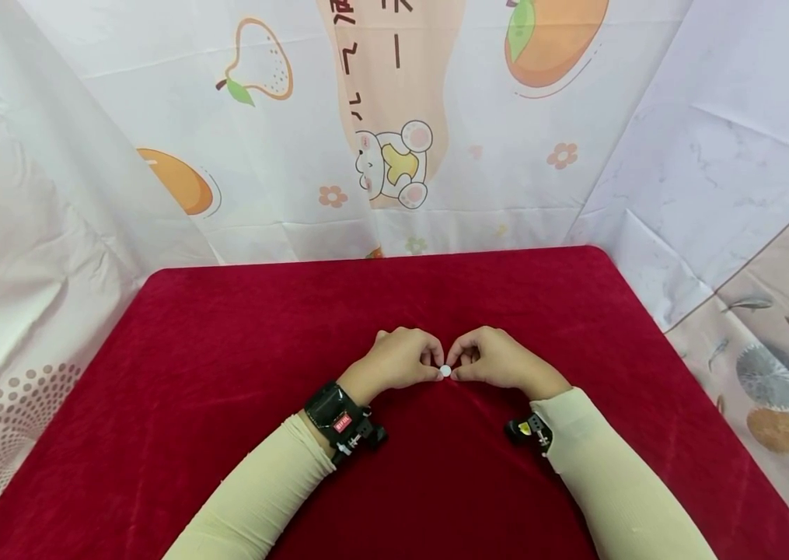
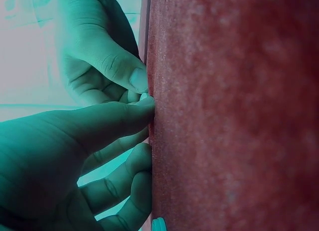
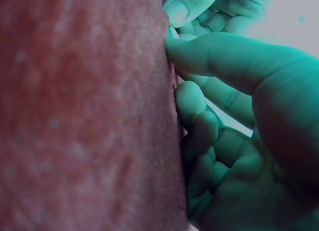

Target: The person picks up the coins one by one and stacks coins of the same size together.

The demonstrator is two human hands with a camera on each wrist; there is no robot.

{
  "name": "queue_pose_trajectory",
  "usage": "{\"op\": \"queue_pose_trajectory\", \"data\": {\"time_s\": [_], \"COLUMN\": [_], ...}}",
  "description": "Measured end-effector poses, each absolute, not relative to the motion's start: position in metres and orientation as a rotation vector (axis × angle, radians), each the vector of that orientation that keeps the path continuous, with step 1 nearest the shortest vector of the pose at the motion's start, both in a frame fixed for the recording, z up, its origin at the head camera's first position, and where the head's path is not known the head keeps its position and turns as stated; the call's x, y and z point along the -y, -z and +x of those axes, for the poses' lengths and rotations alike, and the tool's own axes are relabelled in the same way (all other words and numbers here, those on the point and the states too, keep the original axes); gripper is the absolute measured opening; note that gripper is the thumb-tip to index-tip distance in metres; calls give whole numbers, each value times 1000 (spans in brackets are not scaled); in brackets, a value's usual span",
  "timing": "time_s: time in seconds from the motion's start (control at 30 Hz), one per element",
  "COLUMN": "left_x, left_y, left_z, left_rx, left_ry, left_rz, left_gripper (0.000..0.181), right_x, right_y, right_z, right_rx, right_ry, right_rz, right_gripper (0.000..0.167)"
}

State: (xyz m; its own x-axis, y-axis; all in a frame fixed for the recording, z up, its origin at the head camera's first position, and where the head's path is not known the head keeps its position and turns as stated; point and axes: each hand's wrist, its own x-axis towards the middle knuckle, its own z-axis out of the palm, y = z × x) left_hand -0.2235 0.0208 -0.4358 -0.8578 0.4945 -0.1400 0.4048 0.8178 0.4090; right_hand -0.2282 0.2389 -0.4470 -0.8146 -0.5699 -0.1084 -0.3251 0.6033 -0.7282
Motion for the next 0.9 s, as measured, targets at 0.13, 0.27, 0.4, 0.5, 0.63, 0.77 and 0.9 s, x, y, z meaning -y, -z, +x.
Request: {"op": "queue_pose_trajectory", "data": {"time_s": [0.13,0.27,0.4,0.5,0.63,0.77,0.9], "left_x": [-20,-20,-20,-19,-18,-20,-21], "left_y": [436,435,433,434,434,436,436], "left_z": [-223,-223,-223,-223,-224,-225,-226], "left_rx": [-2756,-2756,-2754,-2754,-2763,-2760,-2751], "left_ry": [-544,-549,-549,-550,-546,-550,-545], "left_rz": [690,689,692,686,684,710,704], "left_gripper": [14,14,14,14,14,14,14], "right_x": [-238,-238,-238,-237,-237,-240,-241], "right_y": [447,446,445,445,444,446,446], "right_z": [-227,-227,-227,-228,-229,-229,-229], "right_rx": [-2492,-2501,-2508,-2507,-2514,-2533,-2526], "right_ry": [1036,1034,1031,1029,1023,1010,1005], "right_rz": [-727,-729,-735,-748,-766,-772,-787], "right_gripper": [14,14,14,15,15,16,15]}}
